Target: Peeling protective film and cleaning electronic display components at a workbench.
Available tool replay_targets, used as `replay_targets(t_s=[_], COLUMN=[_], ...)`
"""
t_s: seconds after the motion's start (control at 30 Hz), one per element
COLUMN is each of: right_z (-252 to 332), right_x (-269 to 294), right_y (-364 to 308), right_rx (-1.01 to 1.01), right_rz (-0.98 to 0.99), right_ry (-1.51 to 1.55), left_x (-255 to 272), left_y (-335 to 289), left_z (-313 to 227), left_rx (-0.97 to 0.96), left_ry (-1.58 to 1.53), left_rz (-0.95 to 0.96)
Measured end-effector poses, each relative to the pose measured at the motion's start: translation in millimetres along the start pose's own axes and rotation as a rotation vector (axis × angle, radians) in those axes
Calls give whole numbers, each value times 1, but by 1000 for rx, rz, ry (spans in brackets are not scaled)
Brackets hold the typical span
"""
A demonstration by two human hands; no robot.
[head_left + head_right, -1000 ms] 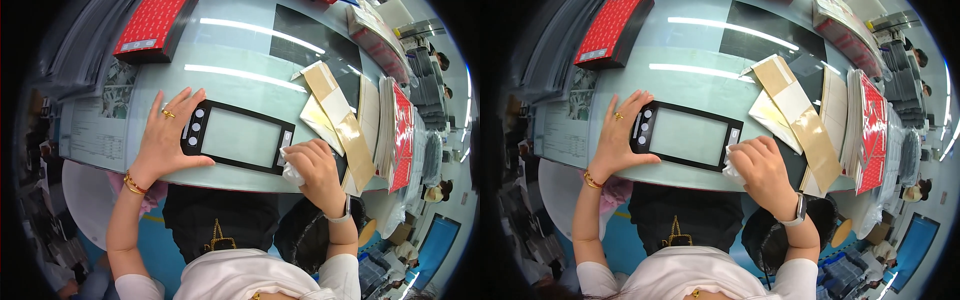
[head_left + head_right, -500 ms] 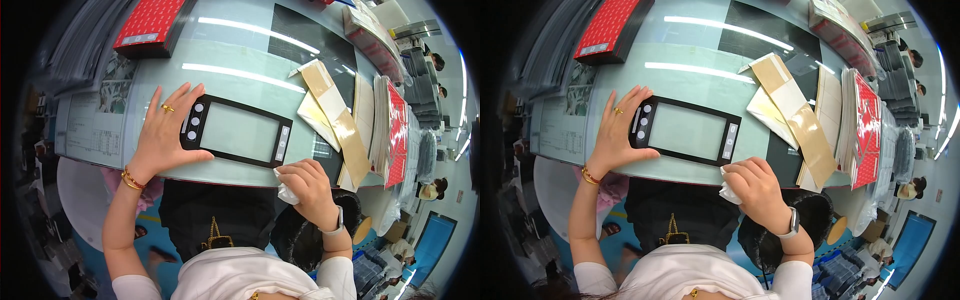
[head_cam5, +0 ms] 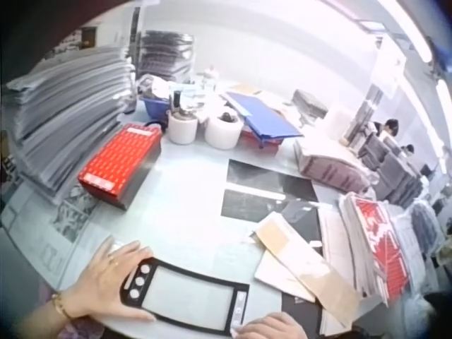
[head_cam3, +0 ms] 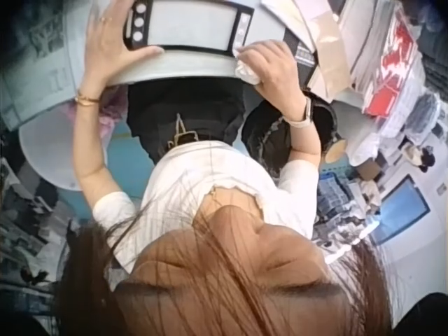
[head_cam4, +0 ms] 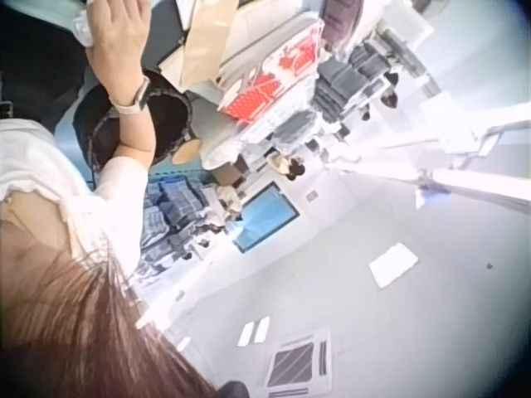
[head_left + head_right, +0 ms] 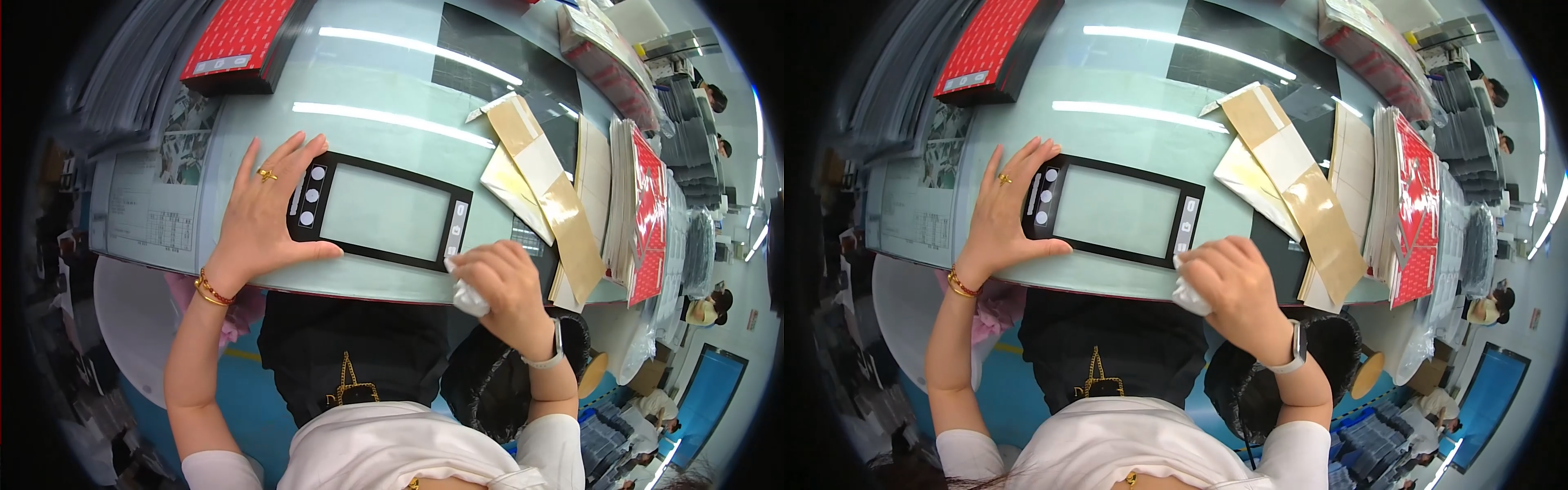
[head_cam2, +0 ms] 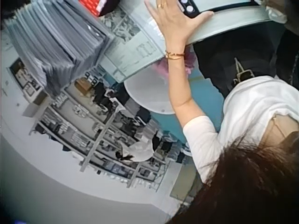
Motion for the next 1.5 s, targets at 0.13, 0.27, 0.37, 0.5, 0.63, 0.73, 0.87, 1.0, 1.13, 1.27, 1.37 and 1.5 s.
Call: replay_targets(t_s=[0.13,0.27,0.37,0.5,0.63,0.73,0.87,1.0,1.13,1.27,1.37,1.5], right_z=[18,36,45,64,42,-20,-129,-166,-182,-194,-206,-198], right_x=[0,-5,11,23,23,41,47,65,51,55,40,31], right_y=[-16,-35,-23,-3,-11,-40,-90,-137,-139,-103,-55,-1], right_rx=[-2,-86,-126,-26,-60,-303,-692,-783,-769,-714,-705,-760], right_rz=[-28,-48,-233,-437,-310,-417,-450,-412,-289,-305,-268,-75], right_ry=[31,427,565,553,670,306,-99,-351,-289,-93,-62,-207], left_x=[1,3,-17,-15,19,49,63,50,51,19,-4,-26], left_y=[-2,0,-26,-53,-57,-84,-97,-109,-100,-50,-23,-17], left_z=[-1,-23,-95,-129,-121,-53,45,47,14,-48,-90,-132], left_rx=[0,-120,-250,-171,-259,-89,263,291,236,73,-61,-170], left_ry=[-4,-36,-538,-951,-521,78,218,239,184,44,-27,-110], left_rz=[4,-57,190,-181,-269,-496,-357,-295,-349,-275,-218,-135])
Point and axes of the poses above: each hand's wrist, its own y-axis towards the middle knuckle, its own x-axis out of the back of the hand, z = x × y, the point moved 6 cm from there along y, towards the middle knuckle, and after that the axes turned 9 degrees about -y, right-handed, at the moved point
